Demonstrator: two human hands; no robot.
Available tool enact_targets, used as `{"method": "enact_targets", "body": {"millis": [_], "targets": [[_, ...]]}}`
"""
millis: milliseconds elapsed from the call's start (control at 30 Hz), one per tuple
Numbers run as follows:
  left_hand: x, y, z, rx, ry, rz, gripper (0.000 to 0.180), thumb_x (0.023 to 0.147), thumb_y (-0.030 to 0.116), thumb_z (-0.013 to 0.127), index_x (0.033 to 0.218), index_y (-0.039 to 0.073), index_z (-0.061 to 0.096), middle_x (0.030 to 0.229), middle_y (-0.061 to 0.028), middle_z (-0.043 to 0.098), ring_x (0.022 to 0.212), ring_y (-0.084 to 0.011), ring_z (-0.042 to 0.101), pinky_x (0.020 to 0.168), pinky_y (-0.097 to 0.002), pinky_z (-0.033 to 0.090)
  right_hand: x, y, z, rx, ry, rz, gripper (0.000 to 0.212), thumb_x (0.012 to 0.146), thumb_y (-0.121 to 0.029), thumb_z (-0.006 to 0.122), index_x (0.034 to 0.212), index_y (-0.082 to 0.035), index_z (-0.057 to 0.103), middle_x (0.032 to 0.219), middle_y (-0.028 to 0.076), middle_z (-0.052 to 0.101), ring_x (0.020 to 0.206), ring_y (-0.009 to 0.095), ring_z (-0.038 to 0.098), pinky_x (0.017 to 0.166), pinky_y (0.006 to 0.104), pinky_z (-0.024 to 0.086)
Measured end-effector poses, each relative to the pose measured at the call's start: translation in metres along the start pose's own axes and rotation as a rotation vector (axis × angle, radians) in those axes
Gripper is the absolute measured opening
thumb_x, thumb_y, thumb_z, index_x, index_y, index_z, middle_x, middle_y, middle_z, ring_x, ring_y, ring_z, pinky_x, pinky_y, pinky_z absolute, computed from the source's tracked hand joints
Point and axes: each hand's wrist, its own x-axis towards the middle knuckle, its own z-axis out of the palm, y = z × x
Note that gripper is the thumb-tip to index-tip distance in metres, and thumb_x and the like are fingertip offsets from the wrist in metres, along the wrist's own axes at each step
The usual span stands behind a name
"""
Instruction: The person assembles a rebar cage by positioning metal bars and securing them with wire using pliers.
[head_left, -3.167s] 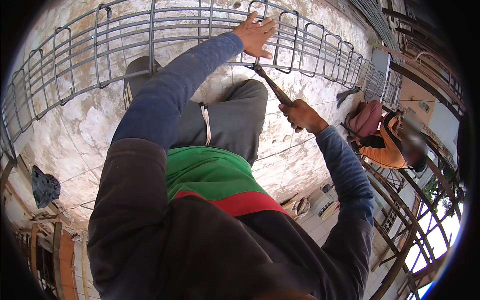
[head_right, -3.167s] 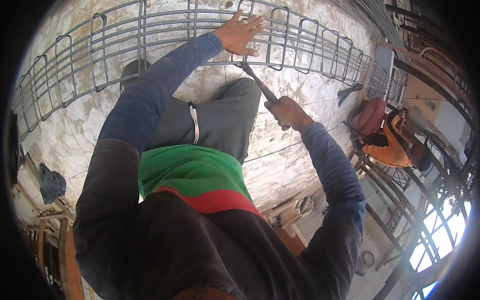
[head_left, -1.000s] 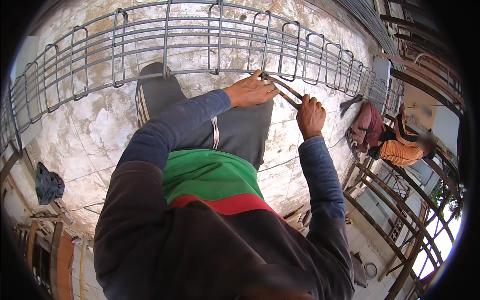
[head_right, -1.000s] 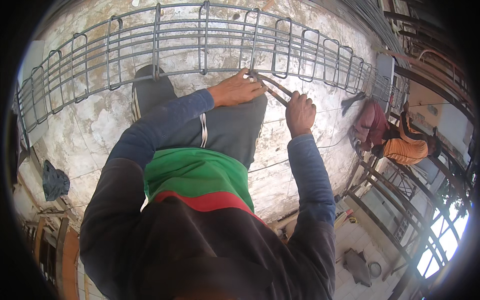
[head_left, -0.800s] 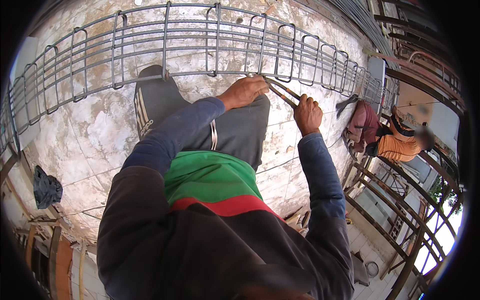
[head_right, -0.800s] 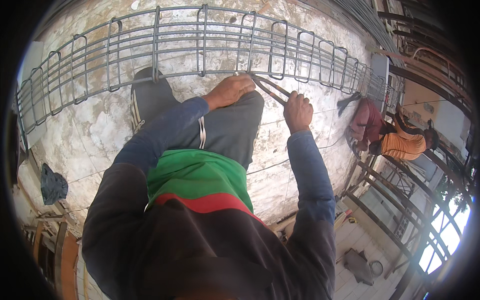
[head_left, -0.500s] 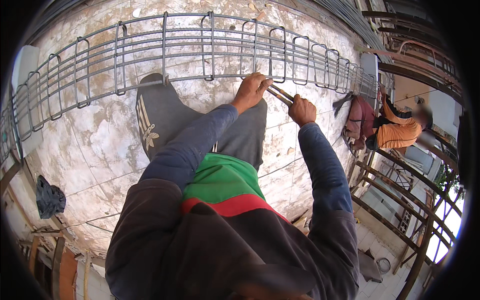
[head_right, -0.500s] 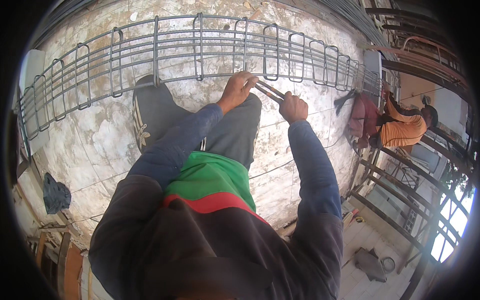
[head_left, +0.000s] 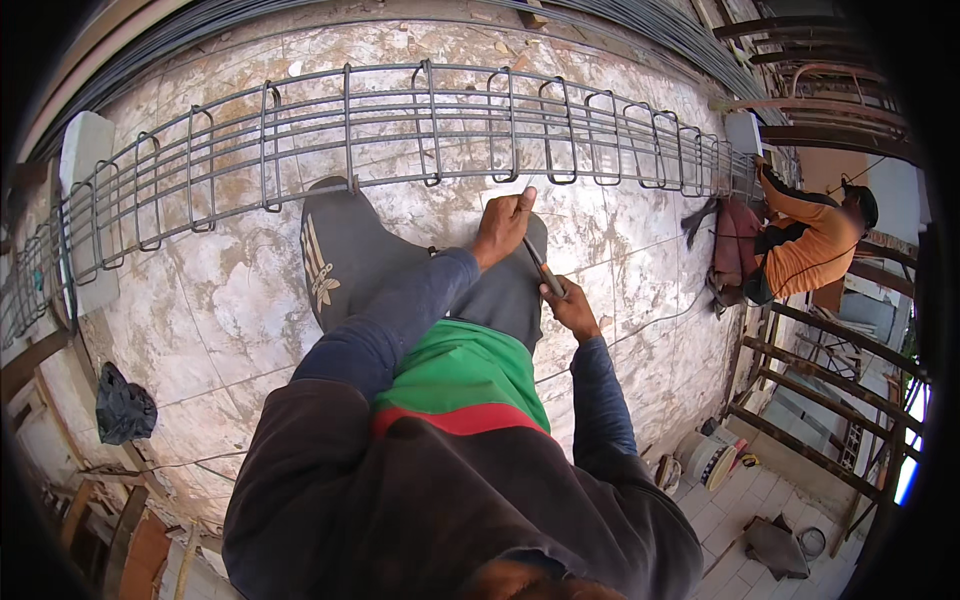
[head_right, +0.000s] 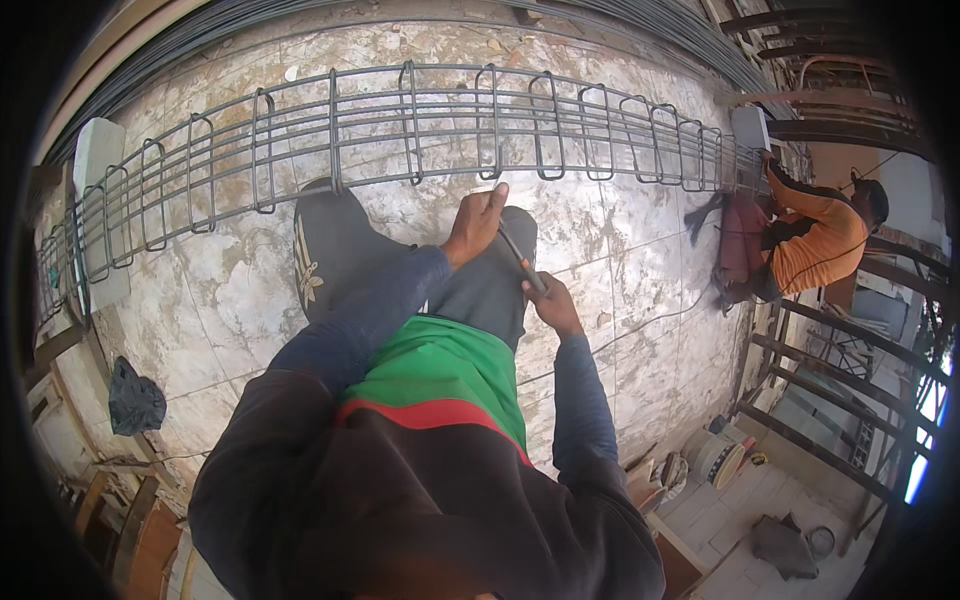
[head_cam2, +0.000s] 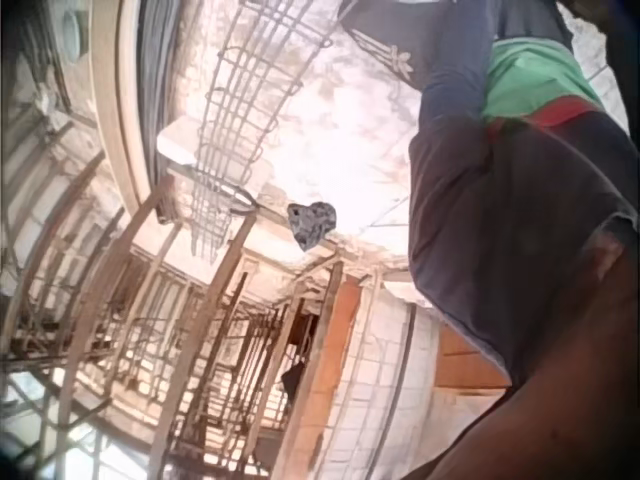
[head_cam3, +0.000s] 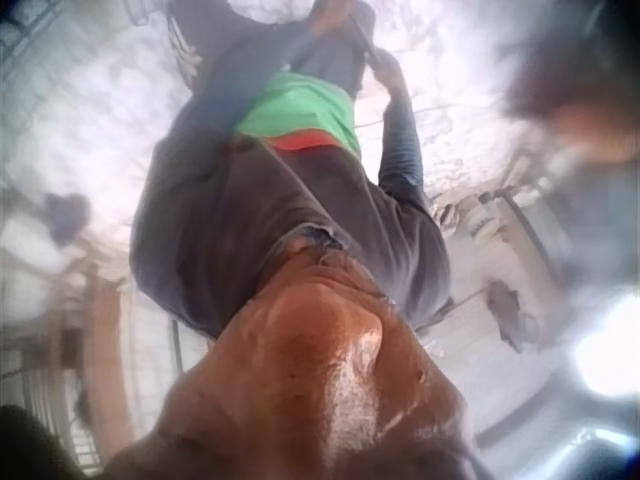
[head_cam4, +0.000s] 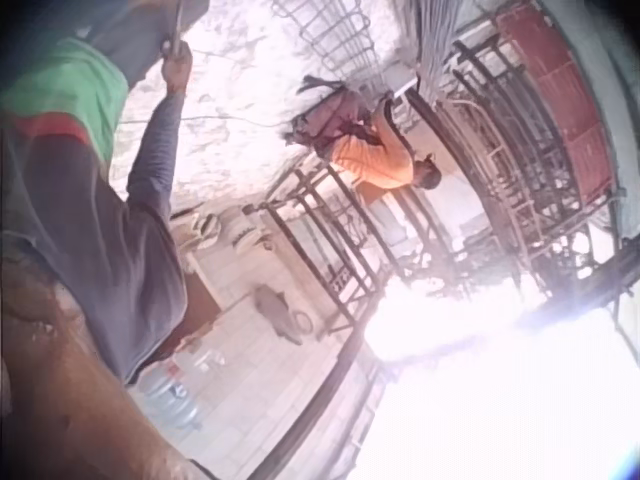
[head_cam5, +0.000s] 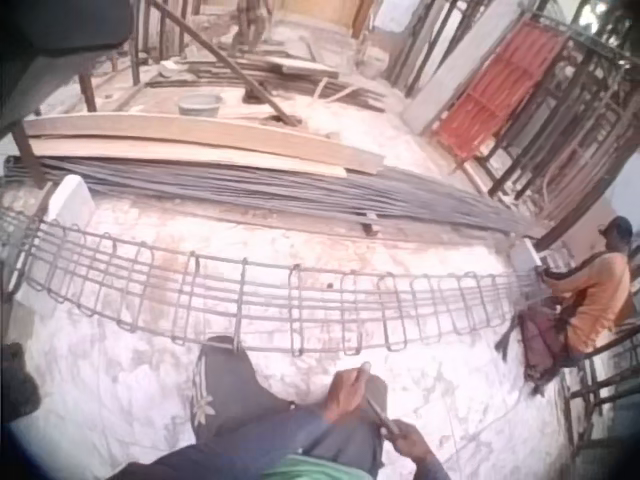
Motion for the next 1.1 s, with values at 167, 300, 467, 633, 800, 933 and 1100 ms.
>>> {"method": "enact_targets", "body": {"millis": [167,300,467,633,800,933,1100], "targets": [[0.009,0.004,-0.03,-0.909,-0.019,-0.532,0.057,0.097,0.062,0.037,0.061,0.019,0.026,0.05,0.005,0.019,0.04,-0.0091,0.017,0.038,-0.0283,0.018,-0.024,0.006,0.032,-0.436,0.369,-0.154,0.018,0.088,-0.02,0.062,0.101,-0.008,0.06,0.081,0.017,0.065,0.08,0.038,0.063,0.066,0.0471,0.049],[0.02,0.019,-0.064,-1.02,-0.009,-0.68,0.057,0.097,0.063,0.033,0.059,0.021,0.027,0.049,0.0041,0.017,0.04,-0.0119,0.017,0.039,-0.03,0.016,-0.038,0.053,0.055,-0.293,0.598,-0.202,0.011,0.089,-0.014,0.059,0.098,-0.007,0.056,0.088,0.016,0.063,0.079,0.039,0.062,0.066,0.0491,0.048],[-0.003,0.017,-0.097,-0.818,-0.069,-0.828,0.048,0.095,0.048,0.044,0.059,0.021,0.03,0.047,0.0047,0.021,0.039,-0.0106,0.021,0.038,-0.0295,0.018,-0.005,0.142,0.123,-0.106,0.577,0.454,0.042,0.092,-0.041,0.053,0.106,-0.001,0.056,0.096,0.03,0.065,0.09,0.046,0.064,0.078,0.0507,0.051],[-0.049,0.021,-0.077,-0.918,-0.186,-0.928,0.027,0.088,0.039,0.044,0.075,0.016,0.042,0.052,0.0055,0.027,0.041,-0.0079,0.025,0.037,-0.0265,0.021,0.011,0.187,0.153,-0.178,0.52,0.623,0.059,0.089,-0.051,0.055,0.117,0.002,0.055,0.105,0.033,0.063,0.103,0.042,0.062,0.091,0.048,0.047],[-0.082,0.02,-0.076,-0.78,-0.234,-0.824,0.025,0.09,0.035,0.04,0.075,0.015,0.042,0.052,0.0054,0.027,0.041,-0.0068,0.024,0.037,-0.0245,0.019,0.017,0.078,0.095,0.285,0.81,-0.091,0.048,0.099,-0.034,0.047,0.111,0.008,0.065,0.106,0.023,0.068,0.099,0.034,0.064,0.089,0.0384,0.048],[-0.089,0.045,-0.055,-0.802,-0.486,-0.828,0.031,0.092,0.04,0.036,0.073,0.015,0.04,0.052,0.0058,0.026,0.042,-0.006,0.022,0.036,-0.0231,0.018,0.01,-0.037,0.053,0.448,0.343,-0.361,0.046,0.1,-0.036,0.052,0.115,0.005,0.065,0.101,0.011,0.07,0.085,0.015,0.062,0.08,0.0285,0.048],[-0.089,0.055,-0.068,-0.936,-0.677,-0.979,0.038,0.092,0.045,0.034,0.07,0.015,0.038,0.051,0.0061,0.024,0.042,-0.006,0.023,0.036,-0.0226,0.018,0.005,-0.102,0.057,0.788,-0.049,-0.494,0.037,0.099,-0.03,0.055,0.11,0.003,0.067,0.093,0.006,0.068,0.076,0.009,0.059,0.069,0.0223,0.047]]}}
